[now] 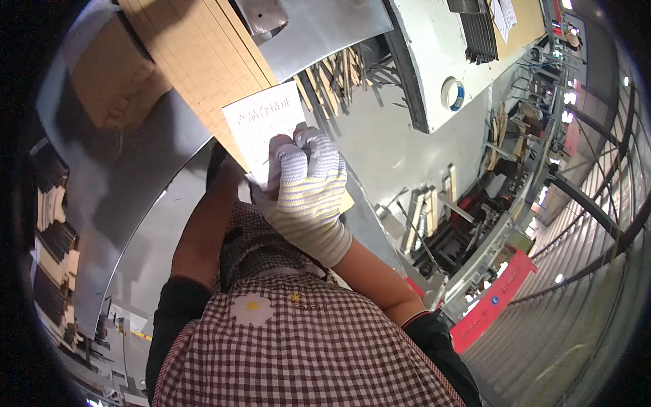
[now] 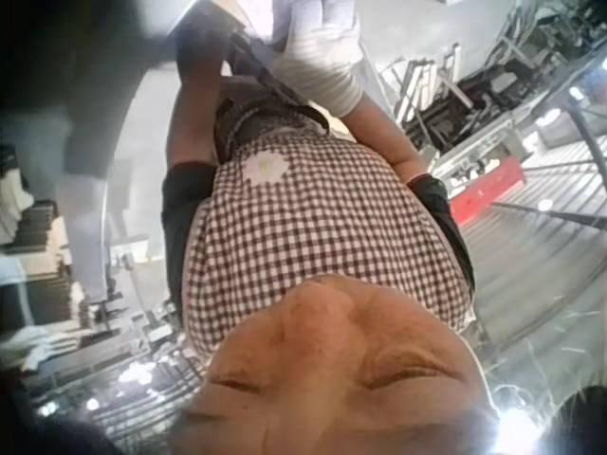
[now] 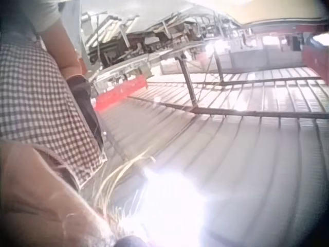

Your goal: The recorder is seen grouping and securing stacks of thin wooden slats with white tape before placing the bundles onto a larger stack of finished packages.

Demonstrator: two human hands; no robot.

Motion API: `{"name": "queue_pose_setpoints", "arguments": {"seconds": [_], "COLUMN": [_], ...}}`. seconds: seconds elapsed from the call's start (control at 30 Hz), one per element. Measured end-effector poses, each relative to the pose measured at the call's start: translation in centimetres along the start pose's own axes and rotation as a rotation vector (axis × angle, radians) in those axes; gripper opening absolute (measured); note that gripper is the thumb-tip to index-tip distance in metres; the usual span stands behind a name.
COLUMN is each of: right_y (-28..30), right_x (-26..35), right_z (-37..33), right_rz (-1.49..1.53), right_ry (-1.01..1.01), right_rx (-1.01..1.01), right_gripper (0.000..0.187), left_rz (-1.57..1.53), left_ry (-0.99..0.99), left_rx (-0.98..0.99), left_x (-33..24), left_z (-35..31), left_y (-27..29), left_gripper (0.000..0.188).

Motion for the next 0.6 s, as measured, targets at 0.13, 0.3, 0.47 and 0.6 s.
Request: {"name": "queue_pose_setpoints", "arguments": {"seconds": [0.13, 0.3, 0.47, 0.6], "right_y": [0.0, -0.5, 6.5, 6.7], "right_x": [-0.6, -2.0, -2.9, -1.0], "right_z": [0.0, -0.6, 2.7, 3.7], "right_rz": [0.000, 0.055, 0.591, 0.387], "right_ry": [-0.023, 0.000, 0.131, 0.388], "right_rx": [-0.039, 0.013, 0.096, 0.335], "right_gripper": [0.062, 0.062, 0.061, 0.027], "left_rz": [-0.320, 0.252, 1.436, 1.237], "left_ry": [-0.044, -0.474, -0.893, -1.049], "left_rx": [-0.339, -0.219, -0.151, 0.032], "left_x": [-6.2, -14.7, -20.2, -18.5], "left_z": [-10.9, -13.9, -11.8, -10.1], "left_y": [5.9, -7.4, -10.2, -12.1], "left_gripper": [0.022, 0.023, 0.034, 0.043]}}
Point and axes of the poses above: each hand's wrist, its own z-axis towards the middle knuckle, its own y-axis out of the back of the hand, x = y × z, the point moved 6 cm from there along z, towards the middle knuckle, and after that the axes turned 1 degree about -x, right-handed, at the moved point
